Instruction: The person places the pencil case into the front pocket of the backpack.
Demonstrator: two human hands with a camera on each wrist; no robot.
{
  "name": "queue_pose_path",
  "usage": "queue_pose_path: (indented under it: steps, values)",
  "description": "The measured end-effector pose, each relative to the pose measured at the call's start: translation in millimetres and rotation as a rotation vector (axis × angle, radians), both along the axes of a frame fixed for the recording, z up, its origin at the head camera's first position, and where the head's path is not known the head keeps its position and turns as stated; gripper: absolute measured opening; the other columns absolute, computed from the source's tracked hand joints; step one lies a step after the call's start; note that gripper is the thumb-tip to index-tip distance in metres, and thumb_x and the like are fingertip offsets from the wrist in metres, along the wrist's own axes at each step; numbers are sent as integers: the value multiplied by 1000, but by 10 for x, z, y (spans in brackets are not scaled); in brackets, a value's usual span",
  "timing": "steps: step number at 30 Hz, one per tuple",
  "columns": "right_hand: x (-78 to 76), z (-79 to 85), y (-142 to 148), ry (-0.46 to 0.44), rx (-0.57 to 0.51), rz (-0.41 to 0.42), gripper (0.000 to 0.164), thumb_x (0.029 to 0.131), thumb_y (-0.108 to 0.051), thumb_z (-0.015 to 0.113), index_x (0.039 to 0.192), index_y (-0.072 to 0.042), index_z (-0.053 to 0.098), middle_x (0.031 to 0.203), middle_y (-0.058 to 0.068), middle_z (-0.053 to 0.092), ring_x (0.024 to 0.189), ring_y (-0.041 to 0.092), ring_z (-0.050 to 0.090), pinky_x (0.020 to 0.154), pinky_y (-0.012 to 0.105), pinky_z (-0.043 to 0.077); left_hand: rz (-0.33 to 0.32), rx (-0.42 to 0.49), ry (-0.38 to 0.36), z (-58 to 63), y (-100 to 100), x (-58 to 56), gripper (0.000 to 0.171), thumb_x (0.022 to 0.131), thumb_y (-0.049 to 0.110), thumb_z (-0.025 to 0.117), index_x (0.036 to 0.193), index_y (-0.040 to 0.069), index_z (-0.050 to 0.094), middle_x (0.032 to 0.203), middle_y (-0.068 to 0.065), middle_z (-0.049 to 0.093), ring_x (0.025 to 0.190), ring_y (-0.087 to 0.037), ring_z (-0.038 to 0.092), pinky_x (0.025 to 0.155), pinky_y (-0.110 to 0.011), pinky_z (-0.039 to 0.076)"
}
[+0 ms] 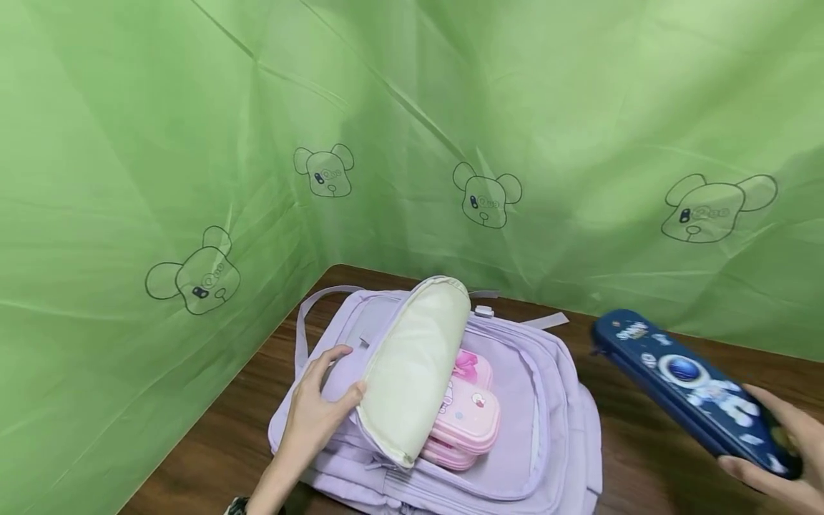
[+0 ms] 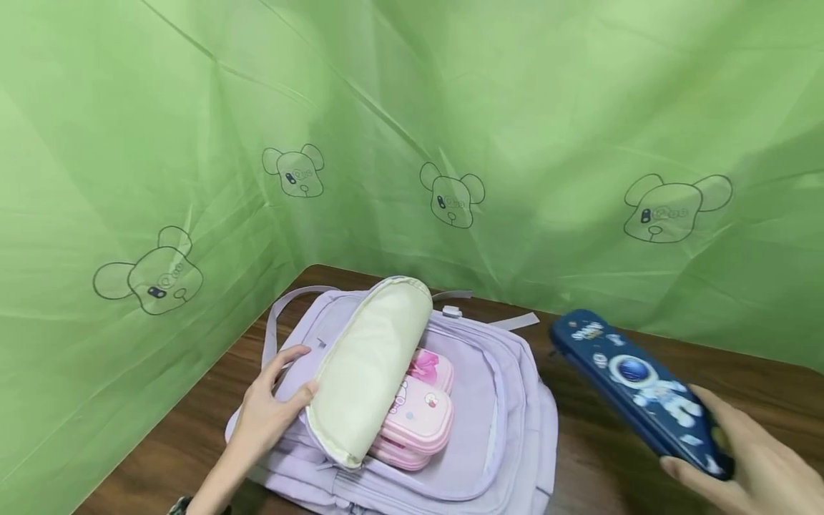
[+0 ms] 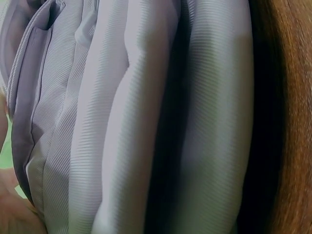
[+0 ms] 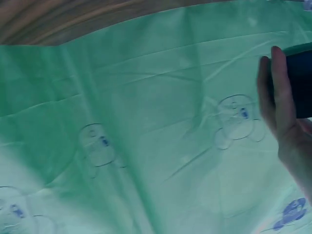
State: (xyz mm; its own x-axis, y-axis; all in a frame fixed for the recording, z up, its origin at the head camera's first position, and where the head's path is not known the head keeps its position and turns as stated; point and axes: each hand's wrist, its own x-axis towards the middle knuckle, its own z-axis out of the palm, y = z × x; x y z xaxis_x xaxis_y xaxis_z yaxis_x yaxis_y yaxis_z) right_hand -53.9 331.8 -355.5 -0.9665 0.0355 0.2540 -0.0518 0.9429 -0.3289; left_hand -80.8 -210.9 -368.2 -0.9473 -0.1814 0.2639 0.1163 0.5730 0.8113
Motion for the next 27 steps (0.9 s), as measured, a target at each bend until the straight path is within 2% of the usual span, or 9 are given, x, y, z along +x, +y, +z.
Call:
queue_pose_path:
  steps: [1, 3, 7, 10, 13, 18, 21, 25, 27]
  values:
    - [9, 94, -113, -21, 10, 47, 110, 59, -32, 87, 140, 8, 25, 103, 37, 44, 78, 48, 50, 49, 40, 43, 0, -2, -2, 7, -7, 2, 54, 74, 23, 74, 124, 31, 55, 129, -1, 52, 121, -27, 44, 97, -52, 33]
    - [20, 212, -294, -52, 3, 139, 106, 61, -34, 86, 143, 1, 27, 106, 35, 46, 78, 45, 52, 49, 41, 44, 0, -5, -7, 14, -20, 9, 54, 75, 22, 73, 125, 30, 54, 130, 0, 51, 122, -26, 43, 98, -51, 32]
    - [32, 311, -587, 17, -19, 298, 99, 59, -33, 87, 143, -17, 38, 113, 20, 54, 79, 21, 55, 51, 31, 45, -7, -12, -8, 3, -30, 21, 54, 76, 20, 72, 125, 29, 53, 129, 1, 51, 122, -25, 42, 99, -49, 31]
    - [-19, 313, -759, 114, -13, 402, 95, 55, -33, 89, 138, -18, 46, 112, 12, 59, 78, 8, 52, 55, 26, 45, -22, -18, 8, -6, -22, 9, 54, 76, 19, 72, 126, 26, 53, 128, -1, 52, 121, -25, 43, 99, -49, 31]
    - [-99, 299, -903, 138, 0, 460, 91, 55, -38, 88, 134, -16, 50, 113, 9, 60, 85, 10, 54, 62, 29, 47, -25, -27, 19, -11, -18, -1, 54, 76, 19, 72, 126, 26, 53, 128, -1, 52, 120, -24, 44, 98, -48, 31]
    - [-191, 294, -1076, 69, -19, 490, 86, 62, -43, 84, 136, -18, 49, 118, 4, 52, 93, 19, 54, 69, 36, 48, -35, -28, 10, -16, -47, 17, 53, 78, 20, 71, 127, 27, 52, 130, -3, 50, 123, -25, 42, 98, -49, 31]
    - [-217, 310, -1131, 35, -40, 473, 85, 63, -44, 83, 136, -17, 48, 113, 4, 47, 90, 19, 52, 69, 39, 47, -90, -62, -3, 0, -68, 9, 56, 81, 22, 70, 132, 27, 50, 132, -4, 48, 125, -27, 40, 99, -54, 29]
    - [-250, 320, -1179, 60, -86, 428, 88, 60, -40, 85, 133, -8, 48, 109, 7, 47, 90, 21, 52, 72, 42, 47, -188, -146, -26, 55, -108, -30, 58, 85, 28, 66, 139, 30, 44, 134, -5, 45, 124, -30, 40, 98, -57, 29]
    - [-262, 318, -1185, 54, -164, 388, 89, 60, -36, 86, 132, -3, 46, 111, 11, 48, 94, 26, 53, 75, 36, 47, -211, -180, -39, 77, -117, -42, 58, 86, 30, 64, 140, 30, 42, 134, -6, 45, 123, -31, 41, 96, -58, 31]
